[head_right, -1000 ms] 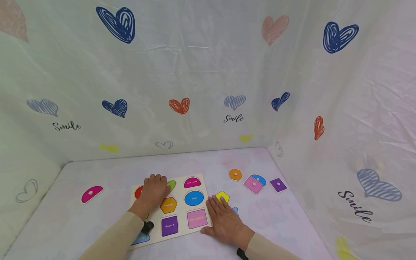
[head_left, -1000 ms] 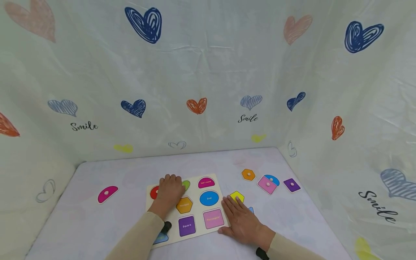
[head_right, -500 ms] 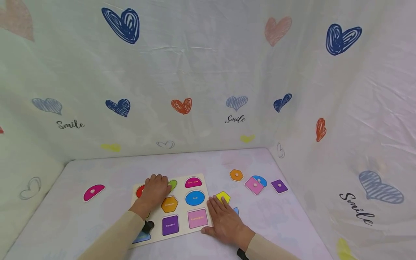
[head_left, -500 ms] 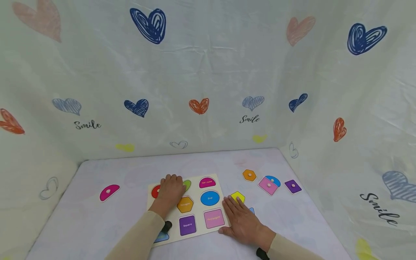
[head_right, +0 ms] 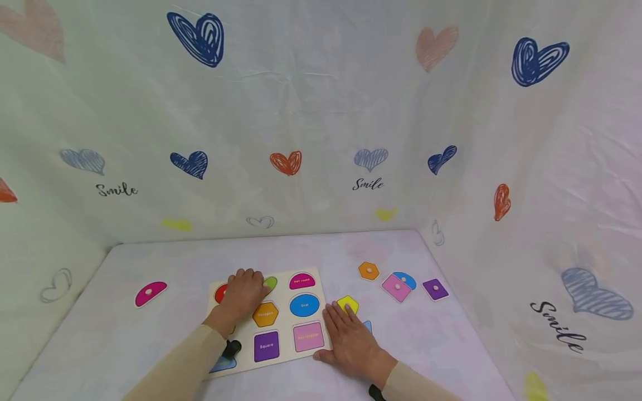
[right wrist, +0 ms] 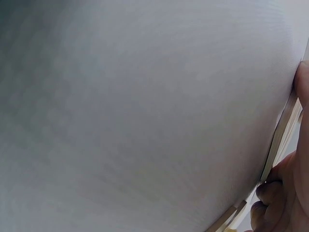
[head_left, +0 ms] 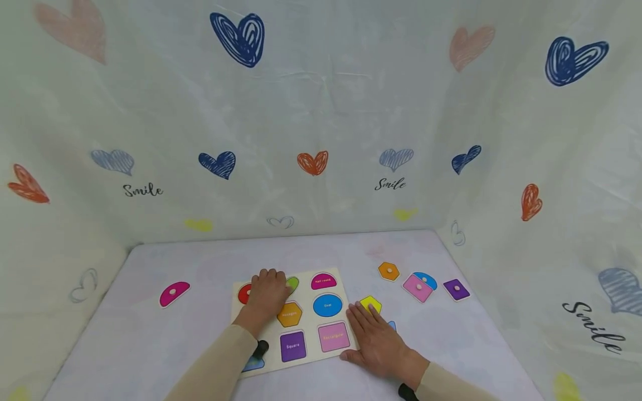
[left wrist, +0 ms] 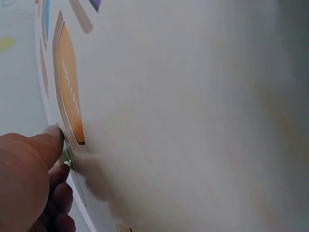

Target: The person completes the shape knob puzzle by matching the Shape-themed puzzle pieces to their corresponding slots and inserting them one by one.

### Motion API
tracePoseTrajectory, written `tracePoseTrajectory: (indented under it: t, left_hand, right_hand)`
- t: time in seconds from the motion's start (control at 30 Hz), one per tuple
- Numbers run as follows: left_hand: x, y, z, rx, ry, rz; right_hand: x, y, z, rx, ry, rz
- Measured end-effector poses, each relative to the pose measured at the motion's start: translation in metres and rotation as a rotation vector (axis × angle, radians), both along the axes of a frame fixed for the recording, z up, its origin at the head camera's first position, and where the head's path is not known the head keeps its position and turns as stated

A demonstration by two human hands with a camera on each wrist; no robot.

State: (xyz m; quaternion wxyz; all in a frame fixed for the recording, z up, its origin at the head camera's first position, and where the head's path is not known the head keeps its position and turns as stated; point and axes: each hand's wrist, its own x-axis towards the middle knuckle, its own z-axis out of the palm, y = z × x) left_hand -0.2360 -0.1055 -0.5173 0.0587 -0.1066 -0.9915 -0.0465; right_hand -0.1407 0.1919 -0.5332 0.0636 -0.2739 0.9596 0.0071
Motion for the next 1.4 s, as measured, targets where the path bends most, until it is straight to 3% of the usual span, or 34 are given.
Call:
tracePoseTrajectory:
  t: [0.27,0.57,0.67,0.93,1.13,1.4]
  left_hand:
    - [0.004,-0.002,0.003,-0.033,0.013,0.003]
    - [0.010,-0.022,0.012,-0.062,0.173,-0.062]
    - [0.011,-0.033,0.018,-0.059,0.197,-0.047]
    - [0.015,-0.087,0.032,-0.039,0.202,0.057]
    - [0.027,-0.140,0.043,0.000,0.207,0.158]
    - [0.047,-0.206,0.036,0.120,0.316,0.183]
  right_hand:
    - [0.000,-0.001,-0.003,0.002,-0.012,-0.001]
    - [0.001,-0.002,-0.004,-0.001,-0.008,-0.004]
    - [0.003,-0.002,-0.005,-0.016,-0.006,-0.003]
    - [0.001,0.000,-0.002,-0.018,-0.012,-0.004]
    - [0.002,-0.001,0.000,-0.027,-0.025,-0.008]
    - [0.002,-0.001,0.002,-0.008,-0.019,-0.007]
